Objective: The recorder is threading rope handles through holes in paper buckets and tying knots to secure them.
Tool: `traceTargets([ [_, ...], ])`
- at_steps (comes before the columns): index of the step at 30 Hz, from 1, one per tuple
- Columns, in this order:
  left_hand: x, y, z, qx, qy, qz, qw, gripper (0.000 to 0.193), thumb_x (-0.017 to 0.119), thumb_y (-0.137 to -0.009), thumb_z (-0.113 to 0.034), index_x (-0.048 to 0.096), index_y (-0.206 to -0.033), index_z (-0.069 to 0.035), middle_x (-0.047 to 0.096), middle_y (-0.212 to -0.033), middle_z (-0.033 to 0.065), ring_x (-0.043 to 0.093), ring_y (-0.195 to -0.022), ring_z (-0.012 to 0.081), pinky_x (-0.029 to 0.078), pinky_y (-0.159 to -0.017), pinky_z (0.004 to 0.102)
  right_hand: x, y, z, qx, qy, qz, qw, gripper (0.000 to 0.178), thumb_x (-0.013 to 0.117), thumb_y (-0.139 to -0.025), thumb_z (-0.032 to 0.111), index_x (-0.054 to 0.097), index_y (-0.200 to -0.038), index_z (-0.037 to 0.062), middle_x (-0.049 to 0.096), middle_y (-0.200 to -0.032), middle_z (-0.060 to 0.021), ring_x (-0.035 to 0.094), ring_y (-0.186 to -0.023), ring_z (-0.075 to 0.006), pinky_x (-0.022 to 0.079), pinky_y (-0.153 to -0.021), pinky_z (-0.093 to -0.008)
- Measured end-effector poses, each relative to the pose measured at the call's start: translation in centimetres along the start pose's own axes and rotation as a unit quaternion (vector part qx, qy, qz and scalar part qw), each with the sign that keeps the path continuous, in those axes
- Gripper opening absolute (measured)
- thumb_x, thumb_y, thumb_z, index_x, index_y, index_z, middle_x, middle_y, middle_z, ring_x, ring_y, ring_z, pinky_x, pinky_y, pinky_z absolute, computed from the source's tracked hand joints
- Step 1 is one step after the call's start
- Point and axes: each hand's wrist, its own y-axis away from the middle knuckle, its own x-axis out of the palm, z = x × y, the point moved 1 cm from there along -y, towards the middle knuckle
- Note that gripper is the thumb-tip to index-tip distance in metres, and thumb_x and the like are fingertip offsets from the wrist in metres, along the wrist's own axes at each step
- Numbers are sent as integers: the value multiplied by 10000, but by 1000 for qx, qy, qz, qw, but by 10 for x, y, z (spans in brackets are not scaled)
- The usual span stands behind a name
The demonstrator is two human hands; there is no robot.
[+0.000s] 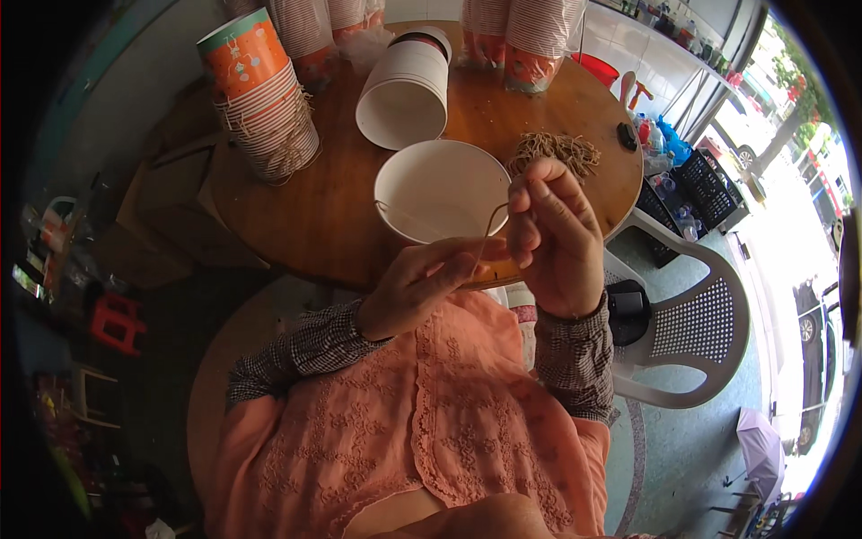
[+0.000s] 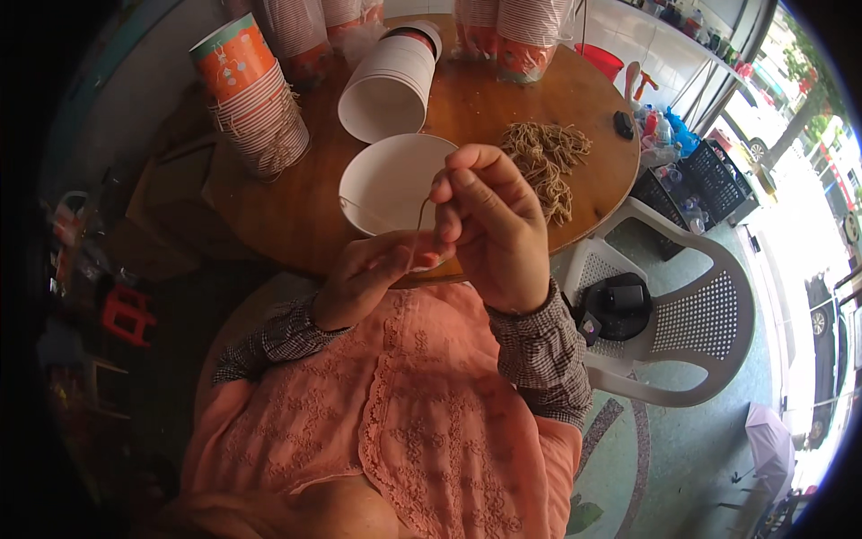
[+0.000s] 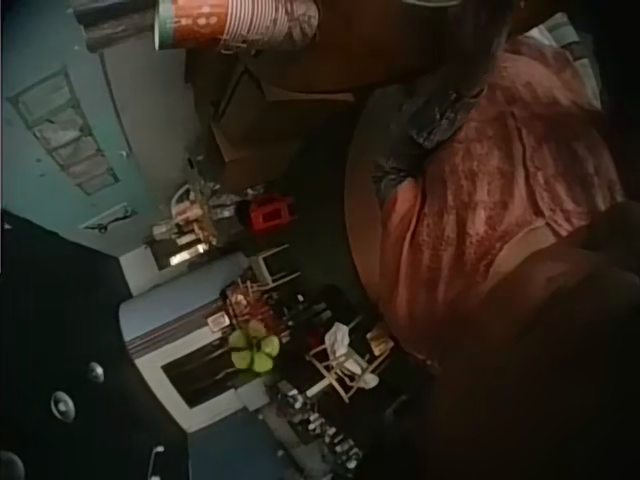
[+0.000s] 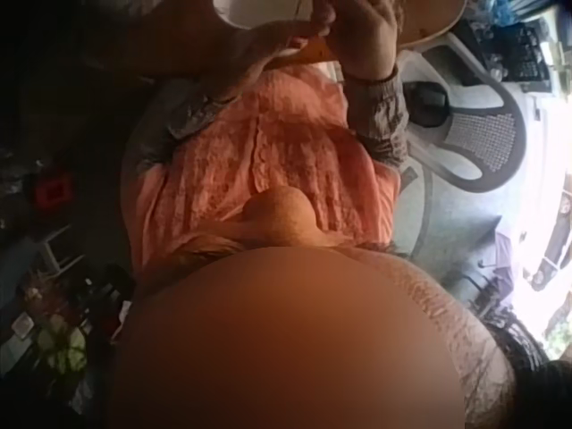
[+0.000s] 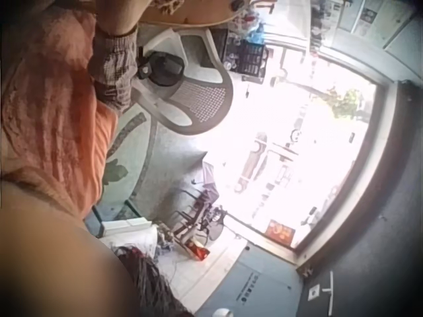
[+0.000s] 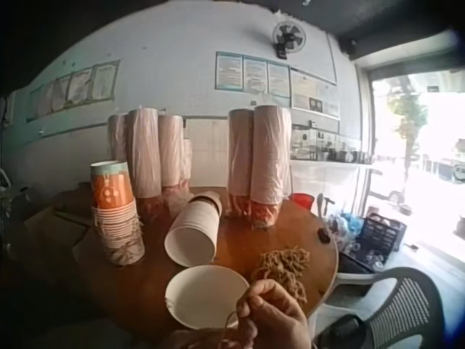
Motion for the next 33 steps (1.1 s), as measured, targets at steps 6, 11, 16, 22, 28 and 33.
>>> traceTargets([
  [6, -5, 6, 7, -61, 65, -17, 996, 322, 476, -1003, -177, 542, -1201, 69, 626, -1132, 132, 603, -1072, 190, 485, -941, 320, -4, 13, -7, -12, 54, -61, 997, 143, 430, -999, 91, 520, -1097, 39, 569, -879, -69, 531, -570, -72, 480, -495, -203],
  [11, -9, 12, 8, -54, 137, -17, 989, 312, 555, -966, -168, 556, -1173, 66, 640, -998, 91, 629, -916, 149, 518, -859, 283, -27, 18, -14, -15, 75, -59, 995, 114, 484, -983, 81, 530, -1072, 27, 600, -900, -88, 594, -638, -109, 522, -555, -231],
  [16, -12, 14, 3, -36, 67, -28, 997, 282, 636, -916, -156, 584, -1109, 43, 607, -1051, 82, 604, -941, 151, 512, -838, 293, -36, 24, -23, 28, 78, -82, 993, 107, 495, -977, 75, 536, -1069, 39, 608, -884, -79, 592, -616, -109, 511, -534, -230],
  [22, -9, 19, -18, 289, -416, -148, 849, 179, 649, -858, -69, 621, -1021, 0, 601, -1011, 136, 597, -903, 261, 495, -797, 341, -26, 31, -20, 74, -23, -49, 996, 124, 460, -989, 100, 523, -1084, 51, 607, -856, -81, 550, -553, -99, 472, -469, -219],
  [28, -7, 20, -13, 205, -333, -101, 915, 173, 603, -912, -108, 639, -1037, 7, 627, -975, 140, 613, -926, 228, 495, -818, 316, -2, 39, -28, 100, -50, -35, 993, 125, 443, -987, 80, 512, -1086, 45, 606, -844, -88, 533, -527, -100, 479, -455, -230],
  [33, -3, 18, 5, -20, -3, 25, 999, 289, 507, -993, -218, 621, -1097, 26, 649, -987, 78, 608, -940, 149, 496, -816, 295, -10, 39, -31, 96, -61, -18, 993, 123, 443, -989, 82, 512, -1085, 45, 605, -852, -88, 549, -554, -103, 487, -466, -233],
])
